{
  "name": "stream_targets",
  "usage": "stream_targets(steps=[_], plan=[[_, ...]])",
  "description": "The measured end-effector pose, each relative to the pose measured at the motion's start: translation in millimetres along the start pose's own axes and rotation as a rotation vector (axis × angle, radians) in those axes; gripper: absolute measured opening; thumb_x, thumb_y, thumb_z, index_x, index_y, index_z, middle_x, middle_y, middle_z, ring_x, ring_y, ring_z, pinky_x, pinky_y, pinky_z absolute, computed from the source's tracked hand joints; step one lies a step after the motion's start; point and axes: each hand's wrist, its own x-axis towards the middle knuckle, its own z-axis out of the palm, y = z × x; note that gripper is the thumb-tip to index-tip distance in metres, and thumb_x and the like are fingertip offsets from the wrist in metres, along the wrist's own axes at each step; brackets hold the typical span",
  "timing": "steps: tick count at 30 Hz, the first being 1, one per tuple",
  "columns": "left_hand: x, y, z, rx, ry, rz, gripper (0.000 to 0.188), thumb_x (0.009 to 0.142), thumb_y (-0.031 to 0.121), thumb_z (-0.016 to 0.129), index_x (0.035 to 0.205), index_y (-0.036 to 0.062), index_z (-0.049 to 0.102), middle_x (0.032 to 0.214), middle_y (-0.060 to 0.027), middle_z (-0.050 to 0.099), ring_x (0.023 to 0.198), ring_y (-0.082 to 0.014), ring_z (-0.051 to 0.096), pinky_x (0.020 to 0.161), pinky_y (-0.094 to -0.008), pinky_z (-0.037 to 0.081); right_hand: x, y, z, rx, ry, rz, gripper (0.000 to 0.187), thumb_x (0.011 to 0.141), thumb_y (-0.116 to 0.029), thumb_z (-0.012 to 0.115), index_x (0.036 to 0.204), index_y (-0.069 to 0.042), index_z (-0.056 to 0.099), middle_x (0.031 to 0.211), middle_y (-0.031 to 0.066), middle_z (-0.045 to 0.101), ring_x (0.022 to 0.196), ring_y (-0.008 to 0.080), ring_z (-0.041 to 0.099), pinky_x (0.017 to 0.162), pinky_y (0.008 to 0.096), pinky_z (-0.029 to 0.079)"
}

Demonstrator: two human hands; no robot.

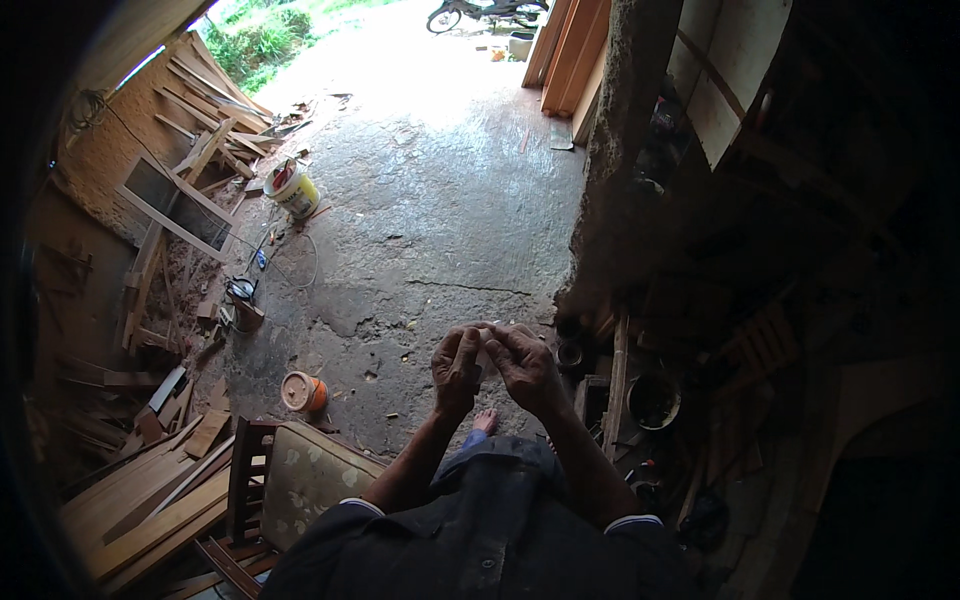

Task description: The person applies wood glue to the edges of a wooden frame and presses the pieces together to form a rectangular frame around a glass pane. They continue applying glue and aligning the joints while working in a cluttered workshop.

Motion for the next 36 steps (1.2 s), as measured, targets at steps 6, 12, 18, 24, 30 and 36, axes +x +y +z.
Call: stream_targets(steps=[6,12,18,24,30,36], plan=[[1,14,0,-0.117,-0.026,0.022,0.023,0.102,0.021,0.054,0.109,0.0019,0.064,0.109,-0.0088,0.066,0.078,-0.0118,0.064,0.057,-0.0245,0.054,0,0,4,0.282,0.032,0.061,0.005,0.094,-0.006,0.067,0.095,-0.002,0.070,0.099,-0.0005,0.055,0.086,0.0059,0.052,0.074,0.0215,0.043],[-5,21,19,-0.234,-0.049,0.114,0.019,0.100,0.012,0.056,0.114,0.0021,0.064,0.110,-0.0100,0.069,0.074,-0.0109,0.064,0.055,-0.0244,0.054,-1,1,3,0.398,0.115,0.102,0.007,0.094,-0.006,0.066,0.090,-0.001,0.065,0.085,0.0001,0.058,0.072,0.0044,0.052,0.063,0.0210,0.042],[0,20,24,0.222,0.074,0.371,0.025,0.095,0.011,0.065,0.119,0.0022,0.063,0.102,-0.0066,0.069,0.075,-0.0085,0.063,0.059,-0.0218,0.051,-4,-8,15,-0.092,0.258,-0.176,0.007,0.095,-0.006,0.064,0.092,0.001,0.063,0.080,0.0047,0.062,0.072,0.0111,0.059,0.063,0.0256,0.047],[1,38,18,0.126,0.058,0.149,0.025,0.091,0.013,0.072,0.111,0.0014,0.062,0.087,-0.0053,0.067,0.071,-0.0073,0.061,0.056,-0.0229,0.050,-9,-28,9,-0.201,0.134,-0.273,0.013,0.092,-0.004,0.062,0.103,0.001,0.066,0.099,0.0157,0.066,0.088,0.0297,0.067,0.078,0.0358,0.051],[13,57,-5,-0.175,0.001,-0.025,0.010,0.094,0.010,0.066,0.099,0.0016,0.062,0.072,-0.0034,0.063,0.049,-0.0063,0.053,0.040,-0.0229,0.042,-3,-36,-4,0.566,-0.074,0.093,0.022,0.098,0.001,0.049,0.120,-0.004,0.050,0.110,0.0186,0.065,0.103,0.0286,0.067,0.088,0.0416,0.057],[8,58,-16,-0.121,-0.158,-0.096,0.014,0.093,0.013,0.067,0.098,0.0026,0.060,0.071,-0.0027,0.061,0.050,-0.0067,0.054,0.040,-0.0237,0.042,13,-43,-17,0.545,-0.037,0.159,0.022,0.094,0.002,0.056,0.110,-0.008,0.044,0.105,0.0191,0.067,0.066,0.0238,0.071,0.054,0.0296,0.059]])
